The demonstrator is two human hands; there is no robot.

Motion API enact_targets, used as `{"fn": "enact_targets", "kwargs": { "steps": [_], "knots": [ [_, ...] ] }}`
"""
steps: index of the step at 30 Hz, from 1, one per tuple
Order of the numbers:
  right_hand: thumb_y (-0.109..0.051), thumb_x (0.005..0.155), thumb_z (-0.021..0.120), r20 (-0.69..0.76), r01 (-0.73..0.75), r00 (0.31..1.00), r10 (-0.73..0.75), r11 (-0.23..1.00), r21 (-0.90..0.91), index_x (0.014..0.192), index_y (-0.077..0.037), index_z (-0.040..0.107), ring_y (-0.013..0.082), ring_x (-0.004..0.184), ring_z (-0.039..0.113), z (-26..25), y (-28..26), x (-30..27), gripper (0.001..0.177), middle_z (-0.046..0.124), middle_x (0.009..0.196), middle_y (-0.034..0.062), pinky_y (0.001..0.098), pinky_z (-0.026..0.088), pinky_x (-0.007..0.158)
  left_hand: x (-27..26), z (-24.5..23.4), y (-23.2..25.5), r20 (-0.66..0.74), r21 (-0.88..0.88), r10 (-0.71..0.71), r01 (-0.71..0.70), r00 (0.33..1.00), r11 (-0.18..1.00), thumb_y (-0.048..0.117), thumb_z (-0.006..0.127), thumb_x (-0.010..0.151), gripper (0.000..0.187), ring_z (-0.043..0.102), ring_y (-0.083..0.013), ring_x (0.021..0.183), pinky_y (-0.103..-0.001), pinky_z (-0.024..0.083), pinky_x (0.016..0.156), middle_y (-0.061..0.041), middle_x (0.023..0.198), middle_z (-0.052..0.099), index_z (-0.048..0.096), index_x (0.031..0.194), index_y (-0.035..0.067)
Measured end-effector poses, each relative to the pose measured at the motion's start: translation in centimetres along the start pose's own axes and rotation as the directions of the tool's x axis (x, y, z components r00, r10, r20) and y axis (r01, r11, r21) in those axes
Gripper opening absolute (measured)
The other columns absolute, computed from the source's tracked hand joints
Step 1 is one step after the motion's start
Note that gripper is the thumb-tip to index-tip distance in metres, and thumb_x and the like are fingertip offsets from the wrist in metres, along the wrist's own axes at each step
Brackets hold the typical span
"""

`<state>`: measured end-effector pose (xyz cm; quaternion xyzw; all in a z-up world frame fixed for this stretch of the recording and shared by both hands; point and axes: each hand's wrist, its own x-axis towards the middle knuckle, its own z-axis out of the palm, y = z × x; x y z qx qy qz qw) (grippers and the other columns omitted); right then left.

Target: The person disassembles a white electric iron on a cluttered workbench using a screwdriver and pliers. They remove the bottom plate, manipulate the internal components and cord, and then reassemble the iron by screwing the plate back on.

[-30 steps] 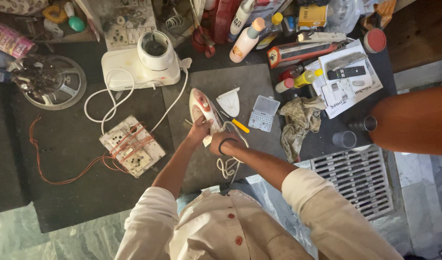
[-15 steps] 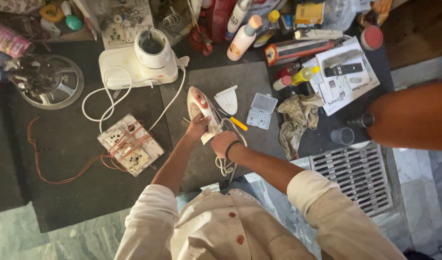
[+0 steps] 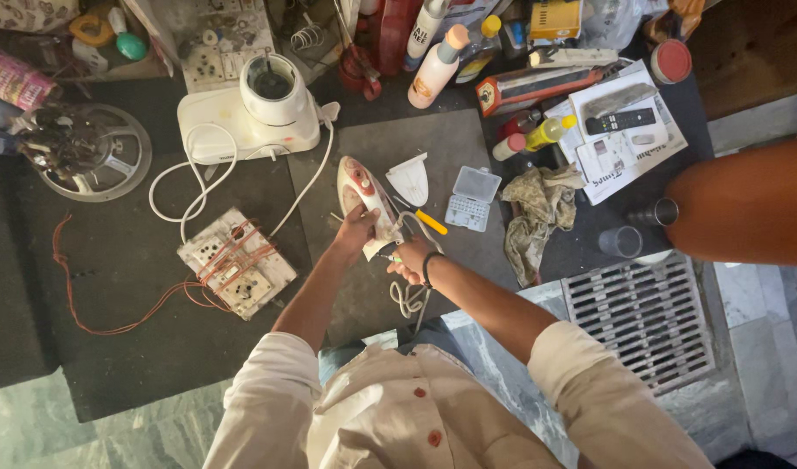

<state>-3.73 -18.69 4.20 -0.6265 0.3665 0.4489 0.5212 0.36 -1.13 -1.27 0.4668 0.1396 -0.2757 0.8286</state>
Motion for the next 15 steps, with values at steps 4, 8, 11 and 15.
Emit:
{"fn": "enact_targets", "kwargs": {
  "steps": [4,8,11,15],
  "knots": [
    [-0.035,0.091,0.063,-0.124,0.043,0.984,-0.131,0.840,-0.541,0.097,0.004,0.080,0.0210,0.050,0.057,1.3,-2.1,-1.6,0.043,0.075,0.083,0.0194,0.0379,0.039,0.044,-0.2,0.0,0.2,0.021,-0.053,-0.013,0.014,1.000,0.998,0.018,0.058,0.101,0.039,0.070,-0.0223,0.100,-0.037,0.056,0.084,-0.011,0.116,0.069,0.051,0.135,0.002],
    [-0.035,0.087,0.068,-0.133,0.064,0.941,-0.311,0.549,-0.833,0.103,-0.001,0.079,0.0299,0.081,0.067,3.5,-3.7,-5.5,0.040,0.074,0.099,0.0225,0.0423,0.051,0.070,0.2,-0.3,-0.6,0.029,-0.065,-0.008,0.010,1.000,0.998,0.018,0.059,0.101,0.039,0.071,-0.0222,0.100,-0.036,0.057,0.085,-0.011,0.115,0.069,0.052,0.134,0.001],
    [-0.030,0.081,0.071,-0.094,0.048,0.911,-0.402,0.328,-0.943,0.107,-0.005,0.076,0.0363,0.107,0.072,4.3,-3.7,-5.2,0.036,0.072,0.111,0.0234,0.0459,0.056,0.091,0.9,-1.1,-1.6,0.010,0.014,0.022,-0.022,1.000,1.000,0.019,0.061,0.104,0.038,0.064,-0.0215,0.089,-0.036,0.051,0.076,-0.013,0.108,0.068,0.056,0.135,-0.002],
    [-0.023,0.086,0.066,0.115,0.155,0.880,-0.461,0.049,-0.987,0.104,-0.002,0.078,0.0361,0.103,0.075,5.4,-3.2,-3.2,0.030,0.075,0.108,0.0245,0.0454,0.058,0.088,1.4,-1.2,-2.0,0.013,0.023,0.051,-0.051,0.999,0.998,0.020,0.062,0.103,0.037,0.064,-0.0200,0.083,-0.035,0.050,0.071,-0.012,0.105,0.068,0.057,0.133,-0.001]
  ]
}}
